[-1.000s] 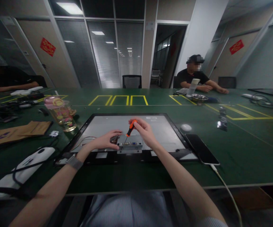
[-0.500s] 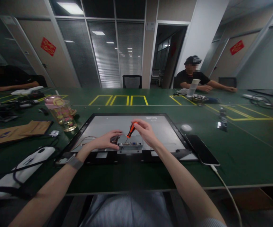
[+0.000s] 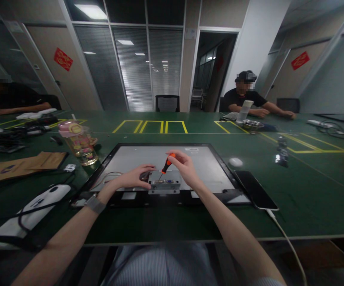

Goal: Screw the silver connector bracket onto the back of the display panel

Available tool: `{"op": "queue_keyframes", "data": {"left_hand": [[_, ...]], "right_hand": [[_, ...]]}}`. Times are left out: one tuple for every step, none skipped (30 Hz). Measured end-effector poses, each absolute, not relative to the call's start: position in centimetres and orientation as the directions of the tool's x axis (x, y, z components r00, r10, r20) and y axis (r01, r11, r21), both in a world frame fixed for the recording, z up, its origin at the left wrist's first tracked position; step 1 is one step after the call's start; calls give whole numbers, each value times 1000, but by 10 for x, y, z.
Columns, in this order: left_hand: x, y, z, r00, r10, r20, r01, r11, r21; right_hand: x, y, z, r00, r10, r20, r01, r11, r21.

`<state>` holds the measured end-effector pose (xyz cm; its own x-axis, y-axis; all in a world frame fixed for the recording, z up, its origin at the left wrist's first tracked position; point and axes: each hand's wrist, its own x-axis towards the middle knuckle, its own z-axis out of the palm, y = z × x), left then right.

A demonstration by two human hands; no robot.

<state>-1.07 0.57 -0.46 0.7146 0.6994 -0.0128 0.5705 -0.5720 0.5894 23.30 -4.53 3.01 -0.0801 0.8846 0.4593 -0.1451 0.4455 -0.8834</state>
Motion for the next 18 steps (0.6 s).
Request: {"op": "queue_keyframes", "data": {"left_hand": [[-11, 6, -5, 717, 697, -13, 568, -574, 589], [-11, 6, -5, 720, 694, -12, 566, -577, 589], [-12, 7, -6, 722, 692, -10, 563, -579, 589], [-12, 7, -6, 723, 691, -5, 560, -581, 590], [-12, 7, -6, 723, 691, 0, 556, -583, 592], [-12, 8, -7, 723, 690, 3, 554, -583, 595], [-12, 8, -7, 723, 690, 2, 553, -581, 598], [-12, 8, -7, 722, 691, -2, 554, -577, 600], [-12, 8, -7, 720, 694, -6, 557, -573, 602], [-12, 8, -7, 718, 696, -10, 560, -569, 603], [-12, 7, -6, 715, 699, -12, 563, -565, 603], [-12, 7, -6, 712, 702, -12, 566, -563, 602], [-12, 7, -6, 709, 705, -13, 569, -561, 601], [-11, 6, -5, 706, 708, -14, 572, -559, 601], [-11, 6, -5, 704, 710, -16, 575, -556, 600], [-11, 6, -5, 703, 711, -18, 577, -555, 599], [-11, 6, -5, 704, 710, -16, 575, -557, 599], [-10, 6, -5, 707, 707, -12, 571, -560, 600]], "right_hand": [[234, -44, 29, -77, 877, 474, -121, 464, -878], [235, -44, 29, -84, 869, 487, -103, 479, -872], [235, -43, 30, -97, 861, 499, -94, 491, -866], [236, -43, 30, -113, 854, 508, -90, 501, -861], [236, -43, 31, -129, 847, 515, -89, 508, -857], [236, -43, 32, -144, 842, 520, -88, 513, -854], [236, -43, 32, -160, 838, 521, -83, 515, -853], [236, -44, 33, -174, 837, 519, -75, 515, -854], [235, -44, 33, -182, 837, 516, -64, 513, -856], [235, -45, 33, -183, 839, 512, -49, 512, -857], [234, -46, 34, -176, 841, 511, -31, 514, -857], [234, -47, 34, -165, 842, 513, -13, 518, -855], [233, -49, 35, -155, 841, 518, 1, 525, -851], [233, -50, 36, -155, 838, 523, 9, 530, -848], [233, -51, 37, -164, 834, 527, 6, 535, -845], [233, -52, 38, -183, 829, 528, -7, 536, -844], [233, -54, 39, -207, 824, 527, -29, 533, -846], [232, -55, 40, -232, 819, 524, -52, 528, -848]]}}
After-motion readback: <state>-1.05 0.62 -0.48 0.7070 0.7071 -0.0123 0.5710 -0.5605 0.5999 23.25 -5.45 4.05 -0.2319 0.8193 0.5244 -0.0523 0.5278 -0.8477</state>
